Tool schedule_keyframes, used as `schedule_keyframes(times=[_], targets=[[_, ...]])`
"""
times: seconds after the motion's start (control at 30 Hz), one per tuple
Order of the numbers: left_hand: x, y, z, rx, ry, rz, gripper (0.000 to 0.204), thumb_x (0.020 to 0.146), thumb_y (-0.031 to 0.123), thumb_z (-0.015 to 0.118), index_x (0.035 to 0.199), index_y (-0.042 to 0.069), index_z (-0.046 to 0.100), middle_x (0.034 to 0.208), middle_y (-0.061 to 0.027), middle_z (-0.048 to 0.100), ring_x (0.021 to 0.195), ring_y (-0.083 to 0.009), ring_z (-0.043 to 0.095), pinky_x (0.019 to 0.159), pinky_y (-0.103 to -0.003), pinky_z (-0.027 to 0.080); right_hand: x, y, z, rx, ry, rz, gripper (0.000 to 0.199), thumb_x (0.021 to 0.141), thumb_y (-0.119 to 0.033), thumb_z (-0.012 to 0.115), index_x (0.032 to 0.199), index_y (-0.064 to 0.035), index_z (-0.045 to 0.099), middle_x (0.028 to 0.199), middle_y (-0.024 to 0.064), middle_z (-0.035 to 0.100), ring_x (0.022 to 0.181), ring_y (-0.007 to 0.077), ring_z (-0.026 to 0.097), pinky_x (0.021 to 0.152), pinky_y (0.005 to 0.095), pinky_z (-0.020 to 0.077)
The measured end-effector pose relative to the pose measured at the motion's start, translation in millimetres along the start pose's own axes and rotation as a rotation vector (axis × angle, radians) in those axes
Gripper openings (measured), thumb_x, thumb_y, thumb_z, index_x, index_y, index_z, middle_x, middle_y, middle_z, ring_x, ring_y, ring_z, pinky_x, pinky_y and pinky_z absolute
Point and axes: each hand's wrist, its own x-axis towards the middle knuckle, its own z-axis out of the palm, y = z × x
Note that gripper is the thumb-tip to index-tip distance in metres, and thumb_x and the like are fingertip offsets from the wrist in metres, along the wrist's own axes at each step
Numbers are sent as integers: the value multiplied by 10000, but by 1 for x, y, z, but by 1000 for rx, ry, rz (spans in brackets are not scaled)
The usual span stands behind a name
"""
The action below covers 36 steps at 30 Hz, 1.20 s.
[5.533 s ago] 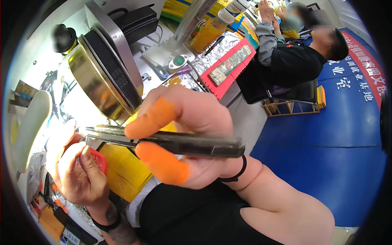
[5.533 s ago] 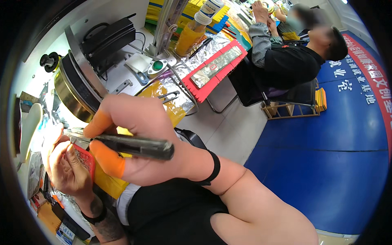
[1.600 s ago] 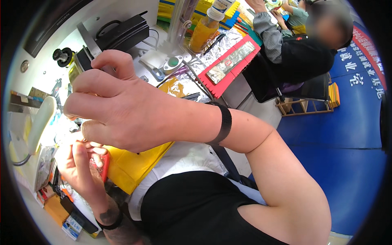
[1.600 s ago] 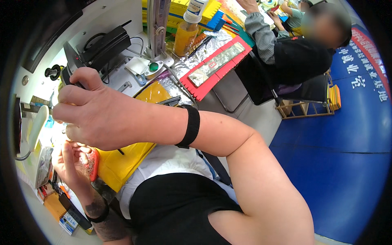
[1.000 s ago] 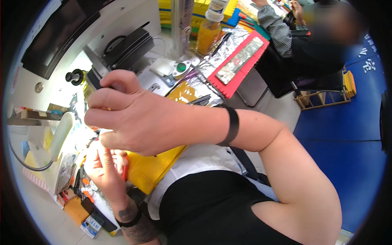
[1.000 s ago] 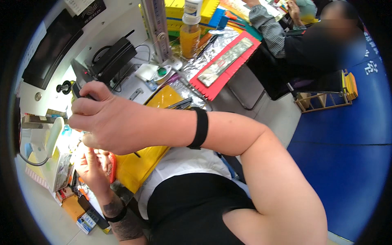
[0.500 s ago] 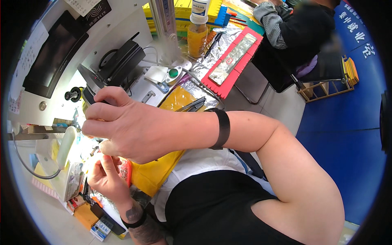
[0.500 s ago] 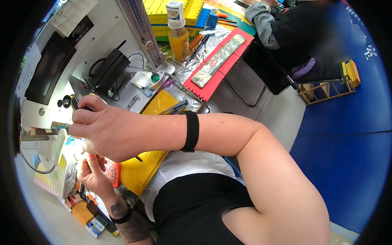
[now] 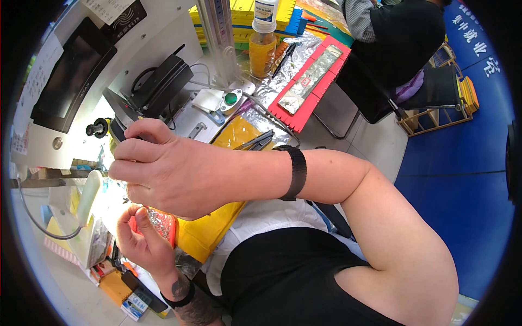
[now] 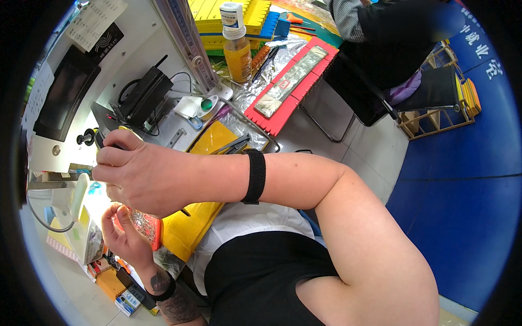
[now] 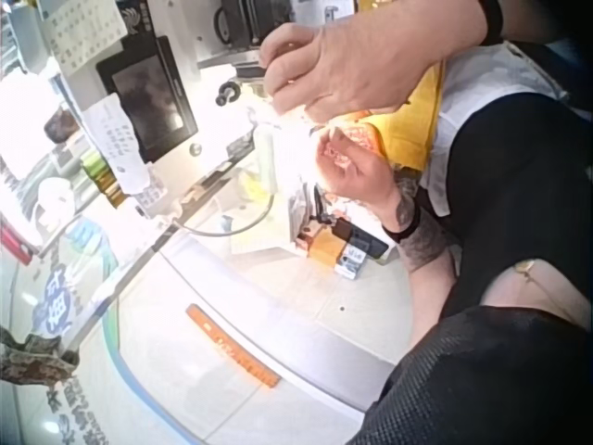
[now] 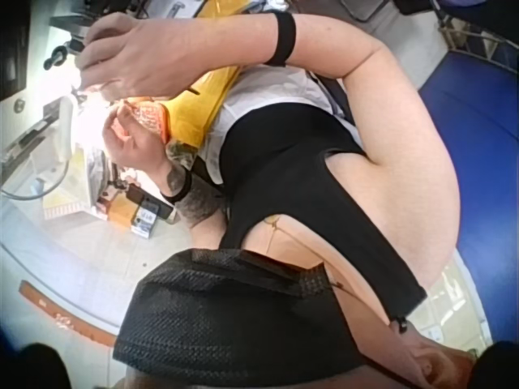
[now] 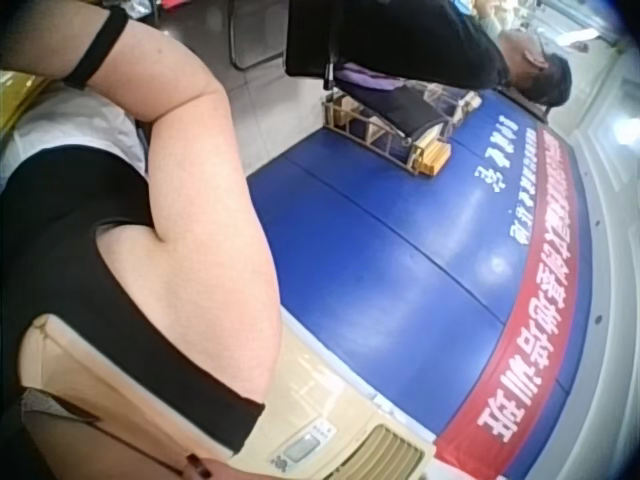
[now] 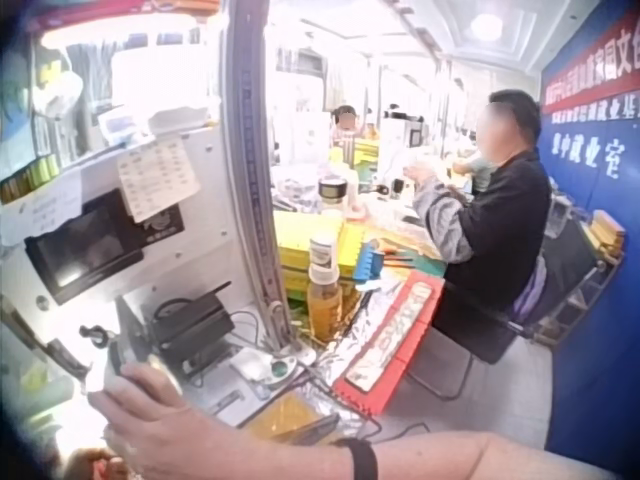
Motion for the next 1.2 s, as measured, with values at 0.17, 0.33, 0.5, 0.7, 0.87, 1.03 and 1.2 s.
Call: schedule_keyframes(times=[0.17, 0.33, 0.5, 0.7, 0.87, 1.03, 1.2], targets=[[0, 2, -2, -8, -31, -60, 165, 972, 113, 606, 972, -52, 617, 885, -98, 651, 815, -162, 588, 756, -289, 467, 0, 0, -2, -9, -12, 8, 160, 728, -190, 622, 722, -63, 720, 964, 36, 594, 1075, 220, 498, 1056, 440, 288], [2, 0, -3, 165, -89, 109, 164, 970, 108, 601, 978, -55, 617, 896, -131, 656, 816, -213, 608, 756, -307, 473, -2, 2, -7, -15, -25, -9, 154, 755, -180, 620, 720, -62, 712, 979, 35, 594, 1075, 230, 501, 1064, 451, 283], [12, 7, 0, 181, 17, 48, 171, 963, 111, 612, 966, -59, 630, 883, -144, 661, 829, -230, 625, 768, -329, 485, -1, 7, -12, 150, 218, 68, 65, 737, -119, 674, 768, -61, 677, 1005, 66, 593, 1063, 246, 511, 1004, 466, 349], [34, 30, 24, 511, -135, -128, 229, 982, 178, 610, 953, -42, 664, 690, -114, 625, 684, -96, 605, 617, -281, 484, -21, 52, -14, 551, 272, 695, 92, 785, -63, 683, 856, -13, 656, 841, 135, 642, 732, 262, 615, 686, 341, 500], [41, 30, 30, 476, -109, 3, 230, 910, 98, 556, 1074, -22, 662, 903, -232, 701, 843, -411, 670, 718, -444, 493, -20, 79, 6, 657, -96, 531, 157, 759, -66, 668, 898, -1, 702, 719, 116, 675, 638, 194, 626, 607, 321, 485], [44, 39, 39, 386, -188, 38, 294, 887, 42, 487, 1137, -19, 630, 961, -211, 715, 869, -390, 682, 758, -420, 505, -9, 85, -8, 695, -296, 551, 189, 739, -52, 660, 918, -21, 714, 730, 102, 679, 667, 202, 627, 630, 341, 473], [43, 37, 43, 253, -150, 62, 318, 863, 19, 447, 1121, -51, 621, 970, -205, 715, 907, -357, 693, 793, -400, 502, -6, 88, -5, 664, -392, 512, 174, 747, -78, 679, 907, -14, 703, 765, 106, 685, 701, 228, 620, 656, 367, 470]])
